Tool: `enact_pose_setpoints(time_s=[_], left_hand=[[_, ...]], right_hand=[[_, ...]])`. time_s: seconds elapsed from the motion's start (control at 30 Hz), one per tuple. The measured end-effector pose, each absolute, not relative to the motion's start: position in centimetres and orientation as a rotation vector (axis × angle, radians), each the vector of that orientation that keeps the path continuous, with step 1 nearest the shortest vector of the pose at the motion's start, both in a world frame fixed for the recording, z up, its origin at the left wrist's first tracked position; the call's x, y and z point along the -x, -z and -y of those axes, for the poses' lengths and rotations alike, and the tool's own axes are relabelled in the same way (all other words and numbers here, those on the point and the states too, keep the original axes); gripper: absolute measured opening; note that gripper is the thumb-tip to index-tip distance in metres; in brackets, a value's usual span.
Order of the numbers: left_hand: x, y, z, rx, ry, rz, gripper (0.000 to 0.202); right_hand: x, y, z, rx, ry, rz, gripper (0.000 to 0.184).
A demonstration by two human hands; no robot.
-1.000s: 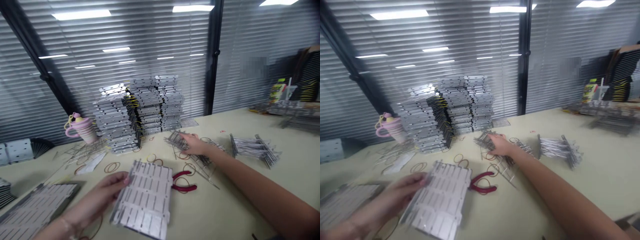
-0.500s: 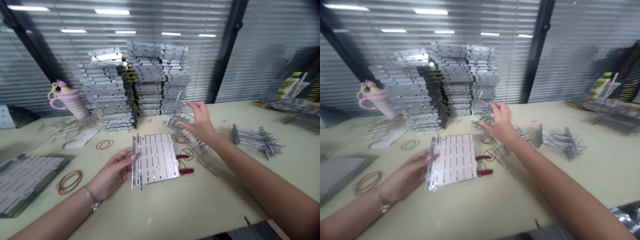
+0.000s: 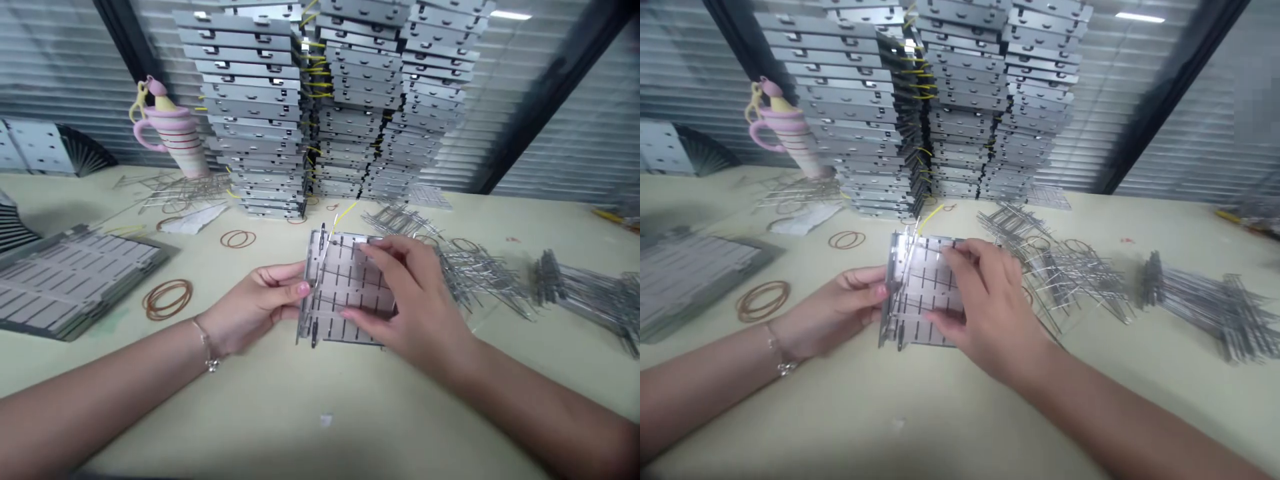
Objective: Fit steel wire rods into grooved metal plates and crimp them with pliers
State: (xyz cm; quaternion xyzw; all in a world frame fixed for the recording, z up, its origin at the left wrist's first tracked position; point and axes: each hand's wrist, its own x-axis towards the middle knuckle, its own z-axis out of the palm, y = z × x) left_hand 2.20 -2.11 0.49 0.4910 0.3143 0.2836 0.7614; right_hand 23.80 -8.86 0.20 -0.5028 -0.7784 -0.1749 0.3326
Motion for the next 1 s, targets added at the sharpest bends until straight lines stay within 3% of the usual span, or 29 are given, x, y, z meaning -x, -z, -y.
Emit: enact_pose_setpoints(time_s=[1.0], left_hand=[[-2.09, -0.56, 2.29, -1.033, -0.589, -0.707, 0.045]], right_hand=[[-23.06, -0.09, 9.33, 1.262, 0.571, 2.084, 0.059]])
